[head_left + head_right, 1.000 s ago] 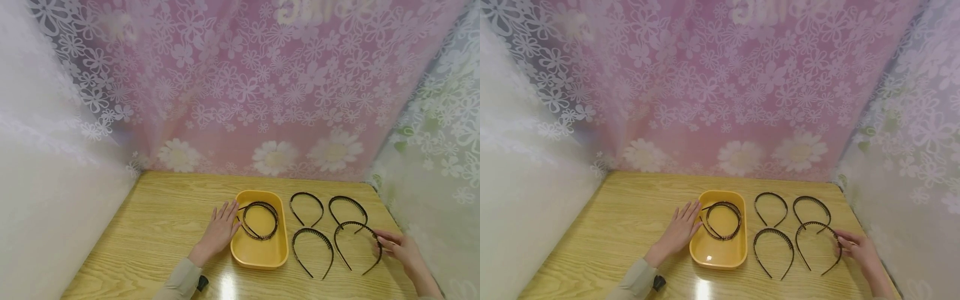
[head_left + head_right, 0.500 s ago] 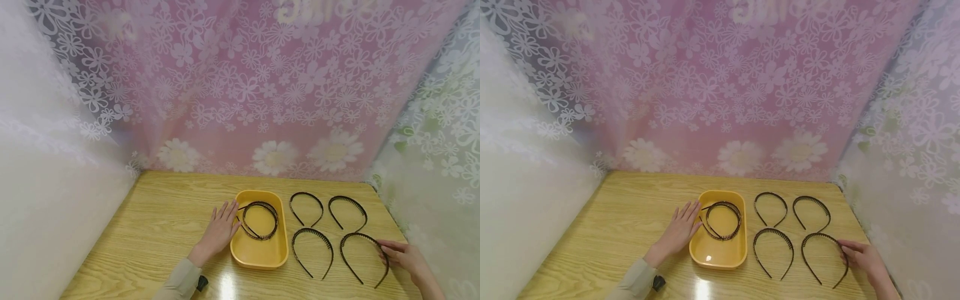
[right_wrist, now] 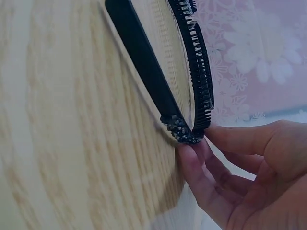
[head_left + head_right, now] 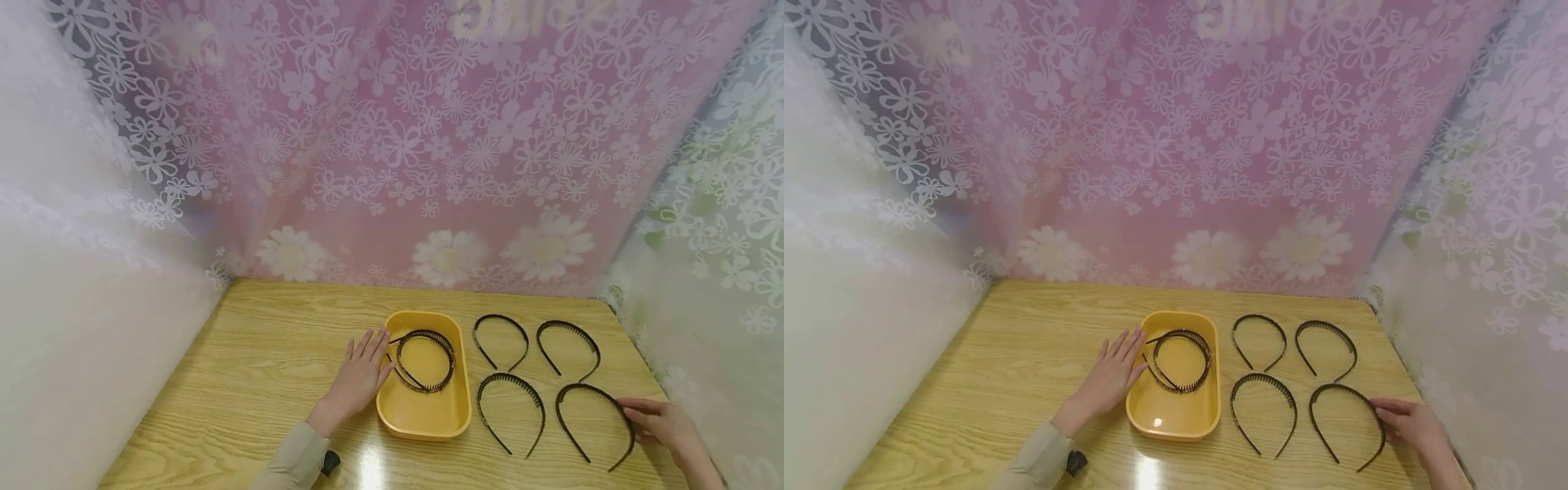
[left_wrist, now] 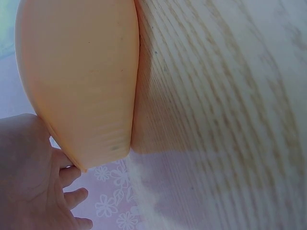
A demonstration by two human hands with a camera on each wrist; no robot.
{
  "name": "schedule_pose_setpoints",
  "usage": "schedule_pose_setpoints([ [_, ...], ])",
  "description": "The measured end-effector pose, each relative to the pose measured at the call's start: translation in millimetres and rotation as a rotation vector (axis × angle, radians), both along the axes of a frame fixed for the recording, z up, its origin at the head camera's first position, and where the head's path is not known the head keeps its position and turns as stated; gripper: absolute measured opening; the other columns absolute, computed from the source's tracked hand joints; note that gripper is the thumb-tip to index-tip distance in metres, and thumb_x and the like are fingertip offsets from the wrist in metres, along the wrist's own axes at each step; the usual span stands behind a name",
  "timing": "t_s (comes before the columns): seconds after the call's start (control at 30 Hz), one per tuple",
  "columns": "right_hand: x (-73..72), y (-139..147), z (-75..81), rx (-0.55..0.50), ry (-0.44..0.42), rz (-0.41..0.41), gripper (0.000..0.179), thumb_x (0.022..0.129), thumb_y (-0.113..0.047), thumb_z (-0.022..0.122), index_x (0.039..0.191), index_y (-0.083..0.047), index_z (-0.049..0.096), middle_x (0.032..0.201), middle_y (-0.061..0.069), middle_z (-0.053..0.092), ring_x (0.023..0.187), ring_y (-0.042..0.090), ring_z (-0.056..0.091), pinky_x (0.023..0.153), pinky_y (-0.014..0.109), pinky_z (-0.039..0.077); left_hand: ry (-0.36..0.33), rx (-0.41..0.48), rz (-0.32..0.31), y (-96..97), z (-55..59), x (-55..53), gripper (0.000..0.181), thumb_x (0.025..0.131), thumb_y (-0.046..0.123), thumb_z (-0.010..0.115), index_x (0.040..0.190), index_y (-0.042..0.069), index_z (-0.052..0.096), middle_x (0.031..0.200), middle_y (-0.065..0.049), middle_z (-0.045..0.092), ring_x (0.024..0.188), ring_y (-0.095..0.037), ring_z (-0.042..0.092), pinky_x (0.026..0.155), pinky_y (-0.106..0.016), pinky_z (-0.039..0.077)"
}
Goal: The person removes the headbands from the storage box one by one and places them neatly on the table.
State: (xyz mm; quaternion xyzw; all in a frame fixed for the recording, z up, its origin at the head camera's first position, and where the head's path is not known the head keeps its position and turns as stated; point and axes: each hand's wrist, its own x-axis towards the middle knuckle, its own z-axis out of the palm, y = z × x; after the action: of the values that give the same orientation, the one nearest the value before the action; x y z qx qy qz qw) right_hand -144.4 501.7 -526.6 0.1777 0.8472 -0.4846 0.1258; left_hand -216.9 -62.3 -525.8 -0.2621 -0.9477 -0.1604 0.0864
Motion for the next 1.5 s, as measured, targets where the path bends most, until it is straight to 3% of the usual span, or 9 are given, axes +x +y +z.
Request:
schedule_pose_setpoints([
  [0.3,0.1,-4.3,1.0,-0.043,-0.026,-0.012,0.026,0.101,-0.009,0.061,0.12,0.004,0.072,0.095,-0.005,0.073,0.071,0.015,0.067,0.065,0.034,0.06,0.007,-0.003,-0.001,-0.8,-1.8,-0.4,0.06,0.109,0.033,0.046,0.158,0.002,0.032,0.165,-0.014,0.028,0.151,-0.04,0.026,0.119,-0.064,0.023],
  [0.5,-3.6,-4.6,5.4,0.058,0.02,0.029,0.04,0.105,-0.026,0.058,0.126,0.006,0.067,0.106,0.01,0.075,0.078,0.006,0.067,0.072,0.035,0.061,0.014,-0.011,0.001,-1.3,-2.1,-0.5,0.06,0.109,0.033,0.046,0.158,0.002,0.032,0.165,-0.014,0.029,0.151,-0.04,0.026,0.119,-0.064,0.023],
  [0.6,-5.9,-9.9,10.9,0.108,0.105,0.04,0.052,0.105,-0.037,0.056,0.131,0.007,0.064,0.114,0.016,0.073,0.079,0.002,0.067,0.074,0.035,0.062,0.015,-0.008,-0.001,-1.6,-2.0,-0.3,0.06,0.109,0.033,0.047,0.158,0.002,0.032,0.165,-0.015,0.029,0.151,-0.04,0.027,0.119,-0.064,0.023],
  [0.73,-6.5,-25.0,16.0,0.14,0.284,0.052,0.052,0.105,-0.039,0.056,0.134,0.004,0.062,0.106,-0.013,0.073,0.082,-0.006,0.065,0.072,0.029,0.062,0.009,-0.009,-0.001,-2.0,-1.6,0.0,0.06,0.109,0.033,0.046,0.158,0.002,0.032,0.165,-0.014,0.028,0.151,-0.039,0.026,0.119,-0.064,0.023],
  [0.83,-9.1,-39.2,16.8,0.137,0.417,0.054,0.041,0.105,-0.033,0.057,0.132,-0.004,0.066,0.099,-0.036,0.061,0.084,-0.012,0.062,0.069,0.026,0.061,0.003,-0.011,0.002,-2.2,-2.0,-0.1,0.06,0.109,0.034,0.046,0.158,0.003,0.032,0.165,-0.013,0.028,0.151,-0.039,0.025,0.119,-0.064,0.023],
  [0.93,-14.7,-53.9,19.4,0.149,0.534,0.082,0.035,0.106,-0.026,0.057,0.132,-0.004,0.065,0.102,-0.04,0.058,0.087,-0.015,0.061,0.068,0.022,0.06,-0.001,-0.013,0.004,-2.0,-2.3,0.0,0.06,0.109,0.034,0.045,0.158,0.003,0.032,0.166,-0.013,0.027,0.152,-0.038,0.025,0.119,-0.064,0.023],
  [1.1,-24.5,-78.2,24.9,0.226,0.655,0.148,0.038,0.106,-0.022,0.057,0.138,-0.001,0.061,0.118,-0.034,0.058,0.092,-0.018,0.058,0.069,0.016,0.056,0.007,-0.007,-0.001,-1.9,-2.5,0.2,0.06,0.109,0.033,0.047,0.158,0.001,0.032,0.165,-0.014,0.028,0.151,-0.04,0.026,0.118,-0.065,0.024],
  [1.33,-35.9,-111.3,32.8,0.297,0.703,0.21,0.041,0.107,-0.024,0.053,0.146,-0.009,0.055,0.14,0.024,0.058,0.106,-0.027,0.043,0.077,0.002,0.044,0.011,-0.003,-0.003,-1.2,-2.3,0.9,0.06,0.109,0.034,0.046,0.158,0.001,0.032,0.165,-0.015,0.028,0.151,-0.039,0.026,0.118,-0.065,0.023],
  [1.5,-40.8,-133.9,40.2,0.275,0.756,0.244,0.04,0.107,-0.018,0.054,0.145,-0.005,0.054,0.142,0.024,0.055,0.112,-0.023,0.042,0.082,-0.001,0.04,0.01,-0.018,0.005,-0.7,-1.0,0.0,0.061,0.11,0.036,0.044,0.159,0.003,0.031,0.166,-0.013,0.027,0.151,-0.038,0.026,0.119,-0.064,0.023],
])
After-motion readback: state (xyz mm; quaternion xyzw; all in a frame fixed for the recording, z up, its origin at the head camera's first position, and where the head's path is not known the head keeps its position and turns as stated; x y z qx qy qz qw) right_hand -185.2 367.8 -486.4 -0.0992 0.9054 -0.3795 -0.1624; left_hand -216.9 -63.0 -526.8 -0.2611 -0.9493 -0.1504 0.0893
